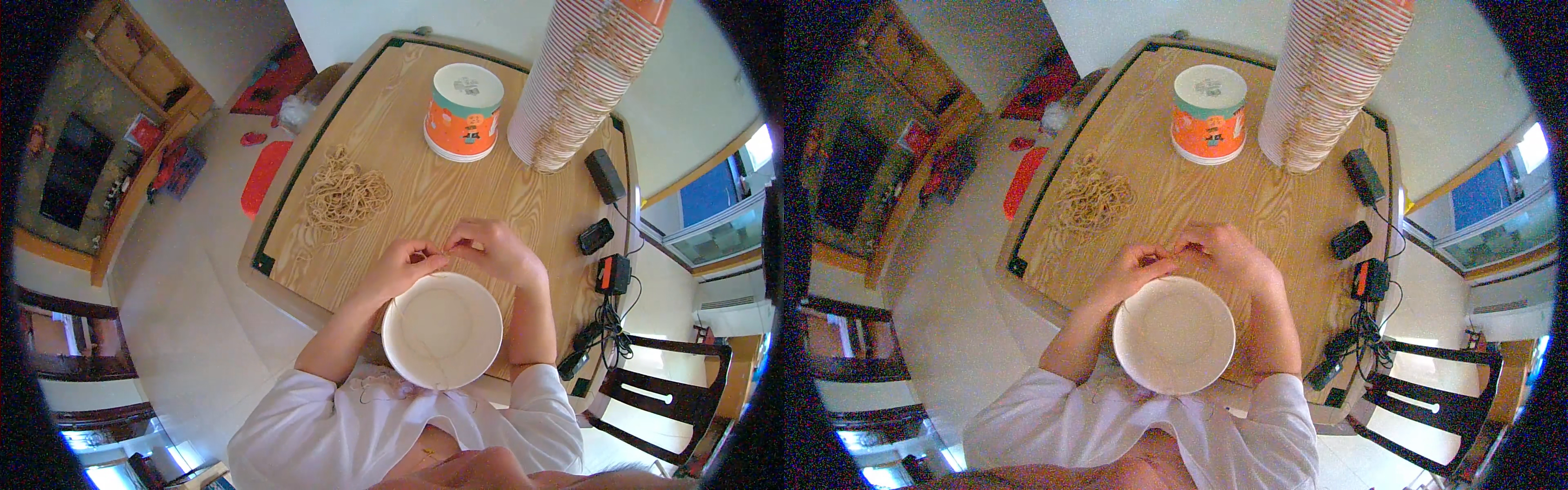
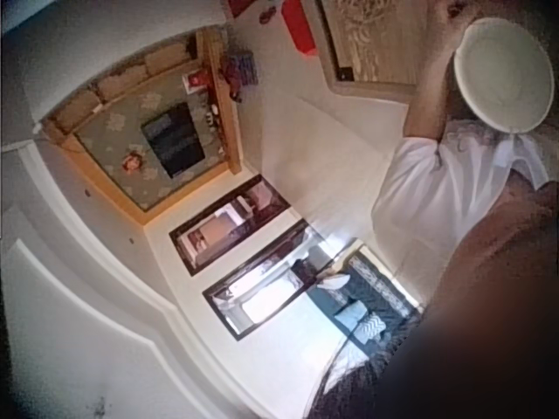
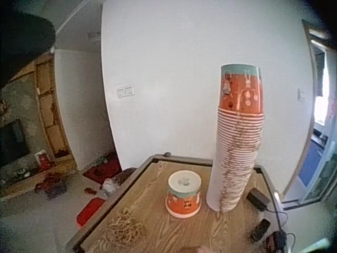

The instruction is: The person is putting rubber bands around a stack of disposable cups.

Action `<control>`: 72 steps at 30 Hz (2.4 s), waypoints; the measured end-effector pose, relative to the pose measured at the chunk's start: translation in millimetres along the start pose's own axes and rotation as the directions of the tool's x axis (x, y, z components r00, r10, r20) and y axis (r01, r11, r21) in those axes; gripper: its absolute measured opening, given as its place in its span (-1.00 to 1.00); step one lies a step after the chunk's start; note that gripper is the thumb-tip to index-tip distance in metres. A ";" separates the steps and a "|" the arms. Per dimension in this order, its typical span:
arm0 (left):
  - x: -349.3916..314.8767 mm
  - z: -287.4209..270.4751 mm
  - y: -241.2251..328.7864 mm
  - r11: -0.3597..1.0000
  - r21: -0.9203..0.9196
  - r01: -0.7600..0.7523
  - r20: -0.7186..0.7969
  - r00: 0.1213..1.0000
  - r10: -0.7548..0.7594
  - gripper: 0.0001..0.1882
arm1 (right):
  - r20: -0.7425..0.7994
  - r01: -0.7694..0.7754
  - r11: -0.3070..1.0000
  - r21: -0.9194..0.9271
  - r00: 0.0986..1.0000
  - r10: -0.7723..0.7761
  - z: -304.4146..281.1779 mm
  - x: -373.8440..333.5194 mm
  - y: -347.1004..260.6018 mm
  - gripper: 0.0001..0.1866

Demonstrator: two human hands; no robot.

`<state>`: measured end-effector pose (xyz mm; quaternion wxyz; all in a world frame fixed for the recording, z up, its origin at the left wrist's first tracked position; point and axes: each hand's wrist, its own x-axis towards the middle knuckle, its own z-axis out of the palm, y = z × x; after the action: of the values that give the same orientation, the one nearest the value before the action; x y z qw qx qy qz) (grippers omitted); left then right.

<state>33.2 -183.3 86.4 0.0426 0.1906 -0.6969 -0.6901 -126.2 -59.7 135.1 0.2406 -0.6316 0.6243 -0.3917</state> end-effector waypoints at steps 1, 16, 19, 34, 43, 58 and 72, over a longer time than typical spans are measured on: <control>-0.6 -0.1 -0.4 1.000 -0.011 -0.008 -0.008 1.000 0.008 -0.82 | -0.015 -0.022 1.000 -0.021 1.000 0.021 0.2 -0.8 -0.4 -0.91; 5.9 -46.5 10.5 0.907 0.139 -0.398 0.287 0.893 0.348 -0.86 | 0.083 -0.053 0.973 -0.224 0.994 0.073 10.6 -2.4 11.1 -0.83; 6.4 -37.6 14.6 0.818 0.355 -0.452 0.257 0.889 0.379 -0.88 | 0.116 -0.091 0.962 -0.256 0.985 0.125 14.2 0.3 12.7 -0.83; 9.8 -20.4 -8.1 0.823 0.416 -0.386 0.247 0.919 0.306 -0.85 | 0.134 -0.066 0.980 -0.189 0.987 0.092 10.5 -4.0 8.2 -0.87; 4.2 -4.6 -19.2 0.947 -0.308 0.093 0.198 0.980 -0.032 -0.86 | 0.113 -0.059 0.977 -0.206 0.990 0.083 8.7 -7.1 -1.4 -0.88; -9.3 6.2 3.0 0.762 -0.570 0.307 0.125 0.949 -0.289 -0.79 | 0.072 0.003 0.971 -0.240 0.997 0.015 1.0 -18.1 -4.6 -0.90; -4.5 5.5 7.1 0.974 -0.199 0.106 0.024 0.994 -0.103 -0.78 | -0.007 -0.087 0.952 -0.292 0.996 0.089 1.2 -16.0 -15.9 -0.89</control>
<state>34.1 -176.9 94.0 0.0206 0.2172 -0.6132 -0.7592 -114.3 -42.7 144.0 0.1636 -0.6330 0.7021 -0.2822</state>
